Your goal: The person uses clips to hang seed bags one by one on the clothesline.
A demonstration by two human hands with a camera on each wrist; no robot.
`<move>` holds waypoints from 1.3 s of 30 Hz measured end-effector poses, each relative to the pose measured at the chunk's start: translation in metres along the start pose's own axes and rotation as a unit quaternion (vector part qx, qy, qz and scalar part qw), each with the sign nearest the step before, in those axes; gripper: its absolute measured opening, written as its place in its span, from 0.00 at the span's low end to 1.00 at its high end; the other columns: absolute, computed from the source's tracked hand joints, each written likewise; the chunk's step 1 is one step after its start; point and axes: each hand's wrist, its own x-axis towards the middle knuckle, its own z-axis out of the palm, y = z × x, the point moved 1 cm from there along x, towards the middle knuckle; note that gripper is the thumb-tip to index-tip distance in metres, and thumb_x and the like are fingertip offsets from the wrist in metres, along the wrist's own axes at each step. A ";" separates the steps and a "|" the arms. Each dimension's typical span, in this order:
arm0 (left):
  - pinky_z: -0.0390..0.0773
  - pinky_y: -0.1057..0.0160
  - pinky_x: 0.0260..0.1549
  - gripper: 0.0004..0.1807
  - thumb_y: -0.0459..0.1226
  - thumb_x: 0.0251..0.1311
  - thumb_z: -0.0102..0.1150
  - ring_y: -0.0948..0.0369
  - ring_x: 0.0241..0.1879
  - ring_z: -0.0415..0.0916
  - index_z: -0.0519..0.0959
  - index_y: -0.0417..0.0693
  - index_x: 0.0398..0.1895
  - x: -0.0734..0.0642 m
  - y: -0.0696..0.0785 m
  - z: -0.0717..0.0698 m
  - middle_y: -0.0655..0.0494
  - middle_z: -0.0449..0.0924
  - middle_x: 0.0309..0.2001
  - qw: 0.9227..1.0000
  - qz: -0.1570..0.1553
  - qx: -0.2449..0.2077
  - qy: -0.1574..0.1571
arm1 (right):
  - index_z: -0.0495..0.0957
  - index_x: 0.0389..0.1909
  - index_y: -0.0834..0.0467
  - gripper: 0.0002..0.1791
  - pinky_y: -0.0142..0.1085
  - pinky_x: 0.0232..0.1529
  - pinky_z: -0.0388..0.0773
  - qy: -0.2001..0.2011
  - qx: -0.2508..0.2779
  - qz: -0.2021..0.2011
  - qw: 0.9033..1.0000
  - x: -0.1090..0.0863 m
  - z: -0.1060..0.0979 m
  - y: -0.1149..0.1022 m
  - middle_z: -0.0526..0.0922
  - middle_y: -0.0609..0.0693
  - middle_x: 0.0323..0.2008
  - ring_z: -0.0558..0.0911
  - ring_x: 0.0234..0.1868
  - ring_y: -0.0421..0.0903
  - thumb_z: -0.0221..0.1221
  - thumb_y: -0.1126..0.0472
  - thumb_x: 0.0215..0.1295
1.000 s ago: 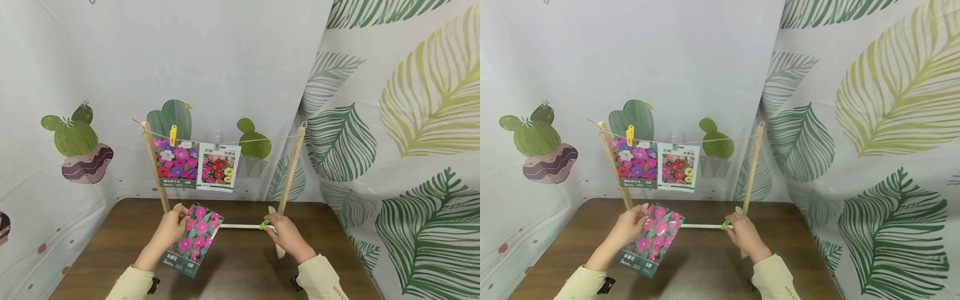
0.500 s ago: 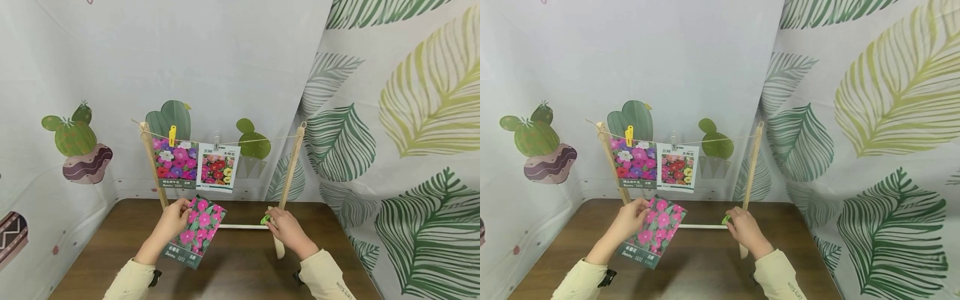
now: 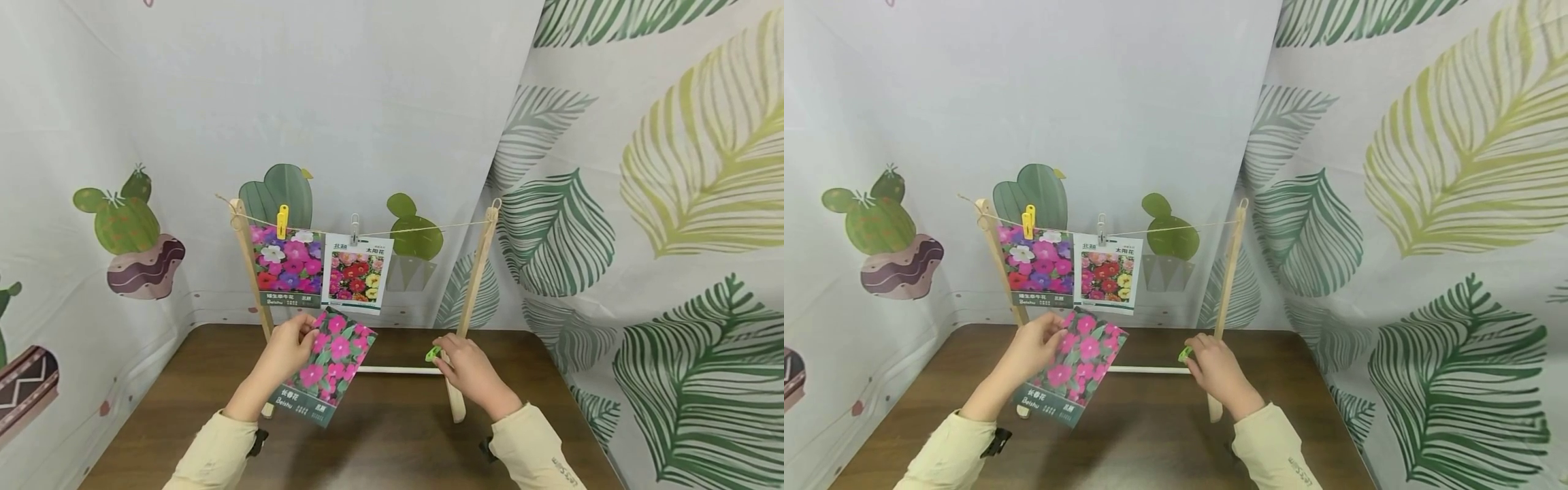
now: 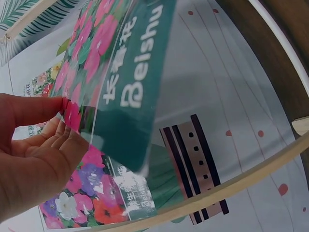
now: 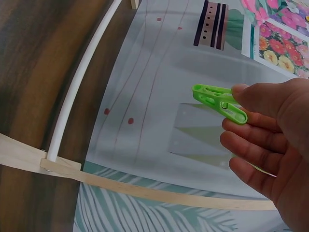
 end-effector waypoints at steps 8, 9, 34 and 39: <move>0.70 0.65 0.22 0.03 0.28 0.65 0.54 0.62 0.21 0.68 0.76 0.37 0.39 0.005 0.009 0.000 0.53 0.75 0.26 1.000 0.011 -0.004 0.008 | 0.79 0.44 0.64 0.16 0.46 0.40 0.76 0.008 -0.004 -0.008 1.000 0.004 -0.007 -0.003 0.81 0.52 0.38 0.80 0.40 0.50 0.68 0.63 0.56; 0.70 0.65 0.22 0.03 0.28 0.65 0.54 0.62 0.21 0.68 0.76 0.37 0.39 0.006 0.010 0.000 0.53 0.75 0.26 1.000 0.013 -0.004 0.010 | 0.79 0.44 0.65 0.16 0.46 0.40 0.76 0.010 -0.003 -0.010 1.000 0.004 -0.008 -0.002 0.81 0.52 0.38 0.80 0.40 0.50 0.68 0.63 0.56; 0.71 0.65 0.23 0.05 0.30 0.66 0.54 0.61 0.24 0.71 0.75 0.36 0.41 0.025 0.032 0.004 0.50 0.77 0.29 0.997 0.042 -0.040 0.044 | 0.78 0.46 0.63 0.18 0.45 0.41 0.78 0.071 -0.021 -0.053 0.996 0.029 -0.043 -0.006 0.81 0.54 0.39 0.81 0.41 0.52 0.69 0.66 0.55; 0.72 0.63 0.24 0.06 0.31 0.66 0.55 0.61 0.23 0.72 0.76 0.36 0.42 0.029 0.037 0.006 0.50 0.77 0.30 0.996 0.049 -0.047 0.050 | 0.77 0.47 0.64 0.18 0.47 0.44 0.78 0.076 -0.026 -0.055 0.995 0.032 -0.050 -0.006 0.80 0.55 0.40 0.81 0.43 0.53 0.69 0.66 0.55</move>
